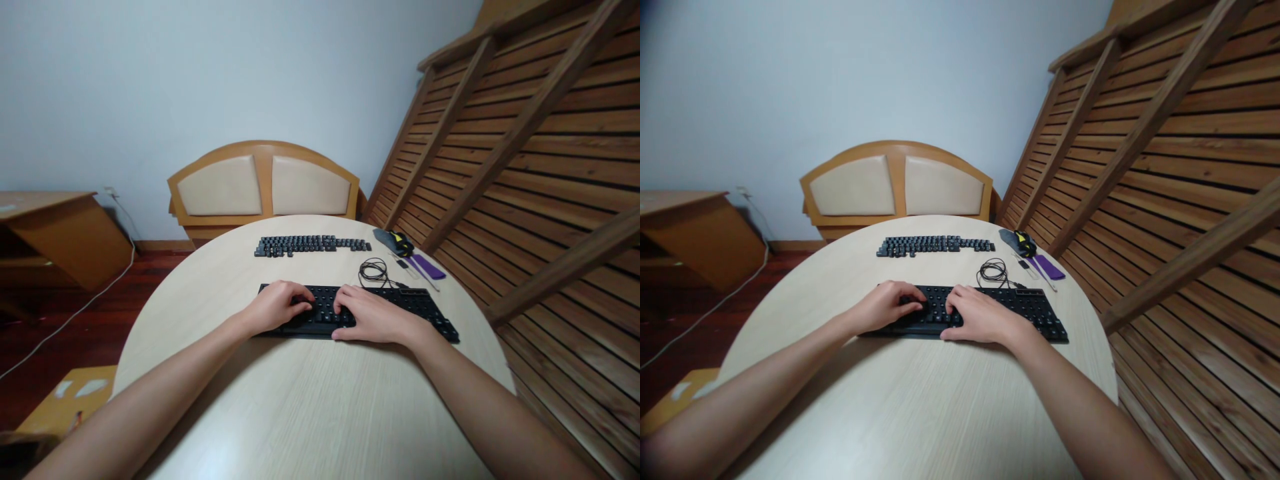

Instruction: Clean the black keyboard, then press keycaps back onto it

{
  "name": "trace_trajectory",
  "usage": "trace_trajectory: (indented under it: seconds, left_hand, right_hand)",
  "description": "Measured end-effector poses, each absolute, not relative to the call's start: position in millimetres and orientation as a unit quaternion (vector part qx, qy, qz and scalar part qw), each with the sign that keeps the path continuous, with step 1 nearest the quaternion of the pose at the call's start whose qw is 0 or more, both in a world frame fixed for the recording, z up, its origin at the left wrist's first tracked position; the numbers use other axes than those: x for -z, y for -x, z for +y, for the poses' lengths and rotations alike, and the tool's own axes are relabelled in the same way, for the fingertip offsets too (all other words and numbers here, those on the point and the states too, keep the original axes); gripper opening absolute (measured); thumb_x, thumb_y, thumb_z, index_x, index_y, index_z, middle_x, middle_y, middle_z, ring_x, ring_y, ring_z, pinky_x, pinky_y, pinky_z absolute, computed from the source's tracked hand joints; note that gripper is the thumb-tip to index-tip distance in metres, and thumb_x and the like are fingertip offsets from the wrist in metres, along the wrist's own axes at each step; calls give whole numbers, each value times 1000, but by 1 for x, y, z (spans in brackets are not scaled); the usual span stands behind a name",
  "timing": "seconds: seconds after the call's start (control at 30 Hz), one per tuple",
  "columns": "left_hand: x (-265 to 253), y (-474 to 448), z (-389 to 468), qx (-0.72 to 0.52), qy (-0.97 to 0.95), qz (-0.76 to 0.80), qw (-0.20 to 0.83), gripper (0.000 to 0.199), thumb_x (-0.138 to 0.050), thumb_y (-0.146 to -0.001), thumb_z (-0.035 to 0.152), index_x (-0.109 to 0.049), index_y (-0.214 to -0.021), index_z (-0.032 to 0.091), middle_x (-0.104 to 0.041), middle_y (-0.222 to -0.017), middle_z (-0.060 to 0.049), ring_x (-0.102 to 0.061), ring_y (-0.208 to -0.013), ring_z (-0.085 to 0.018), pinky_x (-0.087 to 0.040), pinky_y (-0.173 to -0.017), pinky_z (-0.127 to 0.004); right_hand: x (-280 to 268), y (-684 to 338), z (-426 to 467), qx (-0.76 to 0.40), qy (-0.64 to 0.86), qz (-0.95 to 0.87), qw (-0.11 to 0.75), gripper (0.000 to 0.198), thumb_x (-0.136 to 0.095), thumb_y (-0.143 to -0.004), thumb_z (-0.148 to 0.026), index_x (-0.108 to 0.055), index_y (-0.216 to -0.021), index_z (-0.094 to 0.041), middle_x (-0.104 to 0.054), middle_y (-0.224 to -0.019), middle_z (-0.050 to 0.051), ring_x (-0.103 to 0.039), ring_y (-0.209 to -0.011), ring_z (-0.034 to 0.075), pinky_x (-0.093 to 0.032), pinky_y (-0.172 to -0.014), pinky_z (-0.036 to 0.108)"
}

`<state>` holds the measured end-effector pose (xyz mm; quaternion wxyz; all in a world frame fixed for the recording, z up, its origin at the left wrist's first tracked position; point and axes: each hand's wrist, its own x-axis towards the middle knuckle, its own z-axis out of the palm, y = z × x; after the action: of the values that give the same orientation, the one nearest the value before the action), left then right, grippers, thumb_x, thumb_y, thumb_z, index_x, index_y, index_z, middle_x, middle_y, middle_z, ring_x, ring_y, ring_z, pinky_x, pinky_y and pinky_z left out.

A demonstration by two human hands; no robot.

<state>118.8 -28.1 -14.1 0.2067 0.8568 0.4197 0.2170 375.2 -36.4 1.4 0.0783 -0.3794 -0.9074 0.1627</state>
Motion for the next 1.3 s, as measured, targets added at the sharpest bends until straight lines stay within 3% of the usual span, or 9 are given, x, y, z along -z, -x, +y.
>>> trace_trajectory:
  seconds: [0.2, 0.87, 1.3]
  left_hand:
    - [19, -119, -24, -225, -831, 415, 293, 13, -71, -83, 28, -76, -93, 21, -77, -89, 0, -69, -79, -17, -49, -73, -25]
    - [19, -116, -24, -194, -871, 382, 240, 13, -72, -84, 28, -76, -95, 24, -76, -94, 0, -68, -88, -18, -47, -80, -26]
    - [24, -114, -19, -219, -808, 389, 385, 11, -71, -81, 25, -74, -88, 18, -76, -86, -1, -69, -80, -16, -51, -75, -25]
  right_hand:
    - [1, -372, -38, -149, 372, -911, 96, 40, -77, -75, -47, -57, -99, -22, -55, -106, 6, -54, -101, 26, -46, -88, 38]
    - [10, -361, -36, -158, 296, -933, 131, 42, -76, -79, -37, -59, -115, -22, -63, -112, 8, -57, -105, 26, -46, -92, 39]
    - [11, -358, -37, -162, 280, -938, 123, 49, -75, -82, -36, -59, -126, -23, -65, -121, 9, -57, -113, 27, -44, -99, 41]
